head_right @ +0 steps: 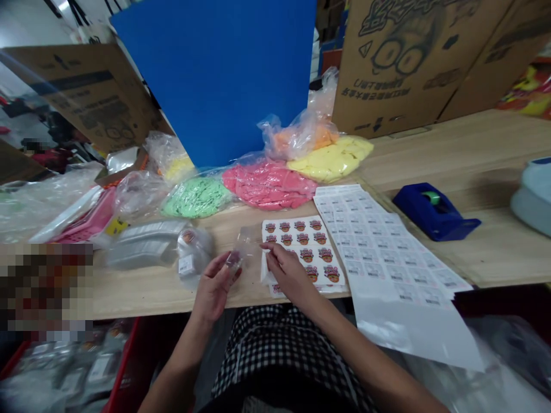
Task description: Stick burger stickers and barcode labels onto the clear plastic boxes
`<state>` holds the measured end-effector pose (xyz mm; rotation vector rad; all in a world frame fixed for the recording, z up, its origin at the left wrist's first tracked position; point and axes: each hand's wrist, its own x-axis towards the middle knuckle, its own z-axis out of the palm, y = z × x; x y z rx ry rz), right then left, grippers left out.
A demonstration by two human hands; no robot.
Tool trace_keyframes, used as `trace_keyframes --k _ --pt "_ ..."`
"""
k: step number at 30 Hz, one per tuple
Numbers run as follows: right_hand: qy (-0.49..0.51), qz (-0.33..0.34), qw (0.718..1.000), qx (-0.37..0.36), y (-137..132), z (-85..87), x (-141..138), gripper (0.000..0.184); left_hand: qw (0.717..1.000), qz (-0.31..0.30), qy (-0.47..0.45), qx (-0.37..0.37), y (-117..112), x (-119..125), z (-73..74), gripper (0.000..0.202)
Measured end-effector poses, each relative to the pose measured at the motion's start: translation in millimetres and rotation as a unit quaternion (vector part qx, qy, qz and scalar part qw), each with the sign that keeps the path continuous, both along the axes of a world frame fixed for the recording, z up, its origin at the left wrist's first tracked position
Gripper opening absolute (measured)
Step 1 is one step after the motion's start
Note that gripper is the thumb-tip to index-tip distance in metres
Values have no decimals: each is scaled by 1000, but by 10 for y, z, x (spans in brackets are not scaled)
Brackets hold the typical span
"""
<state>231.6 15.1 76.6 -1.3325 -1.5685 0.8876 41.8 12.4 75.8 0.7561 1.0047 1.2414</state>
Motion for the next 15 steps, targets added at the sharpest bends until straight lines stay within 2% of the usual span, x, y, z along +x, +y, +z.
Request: trace_keyframes --k 4,8,12,14,15 --pt "-82 -30 992 87 -73 -31 200 28 996 -68 -43 -44 -50 -68 248 42" --pt "-131 -11 984 122 -187 -9 328 28 989 -126 -49 -61 -137 -132 391 39" --pt "-141 3 980 143 -263 94 287 28 988 -152 12 -21 -196 -241 572 42" --pt "-147 -7 980 132 -256 101 279 27 989 -132 57 26 -209 -404 724 43" --pt "-139 -19 983 116 -240 74 287 27 990 -101 78 63 -211 -520 809 43"
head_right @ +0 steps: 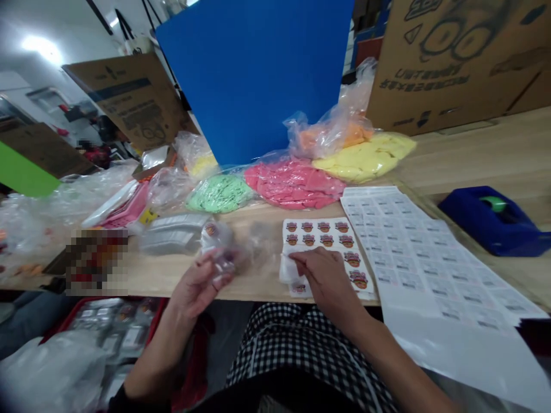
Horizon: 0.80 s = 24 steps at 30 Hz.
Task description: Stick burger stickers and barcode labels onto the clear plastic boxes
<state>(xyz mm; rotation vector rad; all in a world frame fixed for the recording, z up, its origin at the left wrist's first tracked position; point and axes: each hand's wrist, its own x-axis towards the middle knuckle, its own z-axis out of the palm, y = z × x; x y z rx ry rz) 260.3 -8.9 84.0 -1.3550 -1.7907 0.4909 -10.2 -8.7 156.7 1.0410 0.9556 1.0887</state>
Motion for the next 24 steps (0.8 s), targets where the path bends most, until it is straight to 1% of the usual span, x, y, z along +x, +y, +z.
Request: trace_keyframes --k 1,2,3,4,5,6,7,8,9,11,12,14,16,19,21,22,24 --pt "20 -17 999 -26 23 -49 11 26 998 43 15 51 0 -134 84 42" --pt "51 -37 996 -64 49 -117 19 25 989 96 30 106 6 -277 156 41" --pt "89 -54 989 -107 78 -200 14 25 974 152 52 157 20 -418 207 40" --pt "130 -65 978 -151 105 -290 -9 26 956 199 85 200 43 -548 229 39" --pt "165 -69 966 -189 129 -377 -57 27 940 219 131 226 78 -658 214 38" --pt "188 -64 955 -218 148 -454 -130 30 930 219 181 235 124 -745 162 39" --pt "194 -56 951 -235 164 -516 -225 32 924 203 231 228 178 -809 76 39" --pt "180 -47 953 -241 174 -559 -333 35 920 175 278 212 238 -852 -36 38" --pt "145 -43 960 -237 182 -586 -446 36 917 151 314 193 297 -880 -165 37" --pt "27 -50 977 -204 192 -600 -648 38 908 120 361 174 397 -911 -422 37" --pt "-41 -56 981 -180 195 -599 -724 39 905 104 375 173 433 -923 -530 38" --pt "-161 -48 976 -139 196 -602 -817 42 897 64 397 183 472 -948 -678 41" --pt "-244 -8 962 -120 192 -617 -852 47 885 29 421 196 480 -976 -737 43" --pt "-318 41 940 -118 172 -630 -874 49 859 11 464 215 467 -1011 -725 44" --pt "-340 48 930 -130 153 -600 -886 42 834 23 496 241 449 -1005 -693 44" --pt "-339 51 930 -134 147 -572 -884 38 817 38 510 265 433 -984 -674 43" --pt "-317 46 938 -130 146 -496 -843 32 779 83 530 325 383 -890 -632 38"
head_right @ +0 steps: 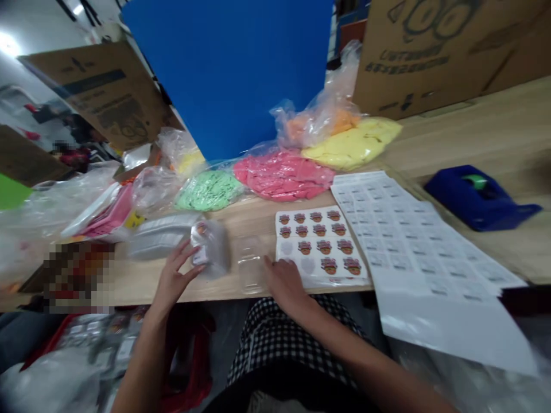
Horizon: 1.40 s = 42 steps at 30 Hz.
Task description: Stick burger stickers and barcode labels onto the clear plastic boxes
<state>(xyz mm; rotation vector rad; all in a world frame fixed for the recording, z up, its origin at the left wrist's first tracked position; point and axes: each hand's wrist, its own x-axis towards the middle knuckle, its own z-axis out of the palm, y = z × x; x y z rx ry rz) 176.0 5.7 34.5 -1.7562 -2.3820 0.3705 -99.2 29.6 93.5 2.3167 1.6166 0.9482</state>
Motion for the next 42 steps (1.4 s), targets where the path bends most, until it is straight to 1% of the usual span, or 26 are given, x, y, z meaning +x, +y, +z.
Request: trace_keyframes --k 2,3,5,7,9,11,13,15,18,20,21,23,24,25,27,29,30,31,32,34,36,39,42 --pt "39 -27 999 24 20 77 120 29 997 4 4 83 -80 170 32 30" --pt "56 -49 996 40 35 107 216 27 994 -3 -1 110 -125 279 32 27" --pt "82 -105 988 76 56 132 483 27 991 -43 -8 127 -207 525 -23 25" --pt "98 -162 976 111 38 102 836 27 989 -108 10 99 -248 766 -168 29" --pt "100 -220 961 135 -44 27 1241 26 984 -159 52 60 -238 964 -378 39" --pt "88 -276 947 141 -183 -72 1655 26 980 -172 96 35 -191 1112 -586 48" --pt "78 -326 932 136 -342 -168 2030 26 978 -170 115 31 -145 1240 -720 48" --pt "85 -359 920 131 -481 -241 2331 26 978 -186 92 39 -144 1396 -749 43" --pt "109 -387 907 123 -630 -301 2619 25 970 -239 1 30 -270 1758 -664 30" --pt "104 -424 891 122 -716 -327 2724 26 958 -280 -54 -21 -411 2067 -603 19" --pt "92 -455 877 123 -763 -345 2763 29 950 -298 -72 -53 -478 2226 -586 14" --pt "72 -528 837 129 -871 -399 2827 37 935 -331 -87 -93 -570 2535 -579 12" --pt "85 -560 814 127 -928 -434 2856 41 929 -346 -87 -94 -584 2682 -585 13" --pt "125 -586 792 116 -983 -471 2882 44 925 -360 -83 -84 -576 2828 -594 14" --pt "274 -607 743 66 -1078 -536 2921 45 918 -388 -56 -59 -505 3127 -608 17" --pt "436 -586 682 7 -1137 -565 2939 46 904 -424 -1 -48 -402 3449 -618 20" --pt "495 -569 656 -9 -1151 -561 2941 45 895 -442 32 -47 -353 3616 -622 21" --pt "534 -555 638 -14 -1157 -546 2940 45 885 -458 66 -47 -312 3782 -628 22" --pt "558 -543 627 -10 -1156 -522 2937 44 877 -467 100 -45 -280 3942 -636 24" --pt "579 -529 620 9 -1140 -462 2931 42 865 -474 159 -39 -241 4225 -661 24" --pt "581 -519 626 27 -1119 -410 2929 40 858 -474 195 -33 -225 4438 -694 24" --pt "564 -503 653 52 -1090 -372 2932 40 851 -480 212 -26 -212 4626 -741 28" --pt "542 -485 683 68 -1065 -367 2934 38 841 -490 229 -19 -193 4704 -767 30"
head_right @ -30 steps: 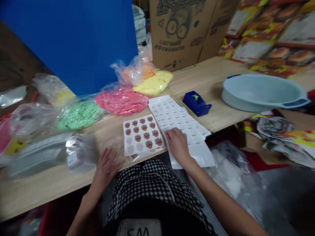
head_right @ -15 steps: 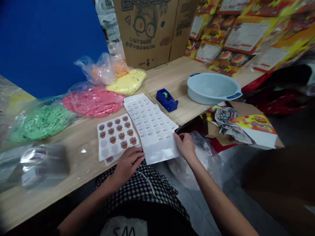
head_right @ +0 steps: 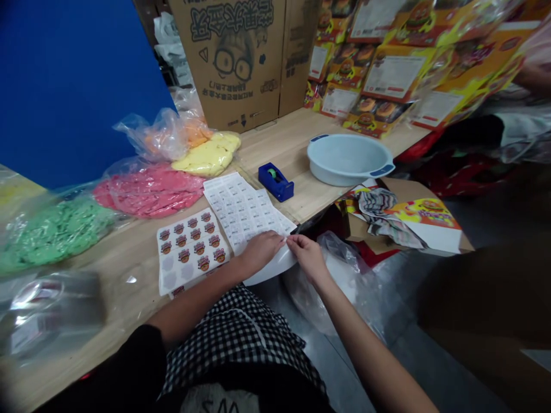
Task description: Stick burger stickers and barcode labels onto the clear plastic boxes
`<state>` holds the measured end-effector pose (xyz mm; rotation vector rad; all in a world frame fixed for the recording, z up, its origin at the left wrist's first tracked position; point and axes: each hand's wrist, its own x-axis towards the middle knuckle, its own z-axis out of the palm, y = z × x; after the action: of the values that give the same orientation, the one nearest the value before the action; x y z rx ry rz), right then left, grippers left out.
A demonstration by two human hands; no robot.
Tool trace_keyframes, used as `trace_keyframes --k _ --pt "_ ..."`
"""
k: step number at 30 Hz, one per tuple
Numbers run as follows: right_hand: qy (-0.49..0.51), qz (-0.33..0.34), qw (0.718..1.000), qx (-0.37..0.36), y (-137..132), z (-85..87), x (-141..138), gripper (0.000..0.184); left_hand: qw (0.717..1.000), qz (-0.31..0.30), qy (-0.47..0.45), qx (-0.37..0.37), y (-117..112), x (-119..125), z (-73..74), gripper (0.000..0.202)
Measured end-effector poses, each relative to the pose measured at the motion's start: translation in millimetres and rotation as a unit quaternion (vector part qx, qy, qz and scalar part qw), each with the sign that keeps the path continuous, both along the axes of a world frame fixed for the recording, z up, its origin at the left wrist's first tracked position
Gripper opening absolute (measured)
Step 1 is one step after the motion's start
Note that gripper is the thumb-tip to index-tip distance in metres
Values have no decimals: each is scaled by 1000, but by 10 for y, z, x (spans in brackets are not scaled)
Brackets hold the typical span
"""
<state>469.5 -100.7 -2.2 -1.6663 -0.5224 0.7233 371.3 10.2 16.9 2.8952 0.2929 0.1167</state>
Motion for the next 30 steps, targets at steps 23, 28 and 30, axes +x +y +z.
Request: trace_keyframes --k 23,28,30 --pt "-235 -71 965 -88 137 -139 86 38 985 170 -11 32 384 -281 449 24" --pt "-246 -48 966 -56 339 278 -216 47 986 150 -4 68 209 -653 539 20" --pt "-106 46 992 -40 435 416 -377 52 988 115 3 99 76 -793 529 23"
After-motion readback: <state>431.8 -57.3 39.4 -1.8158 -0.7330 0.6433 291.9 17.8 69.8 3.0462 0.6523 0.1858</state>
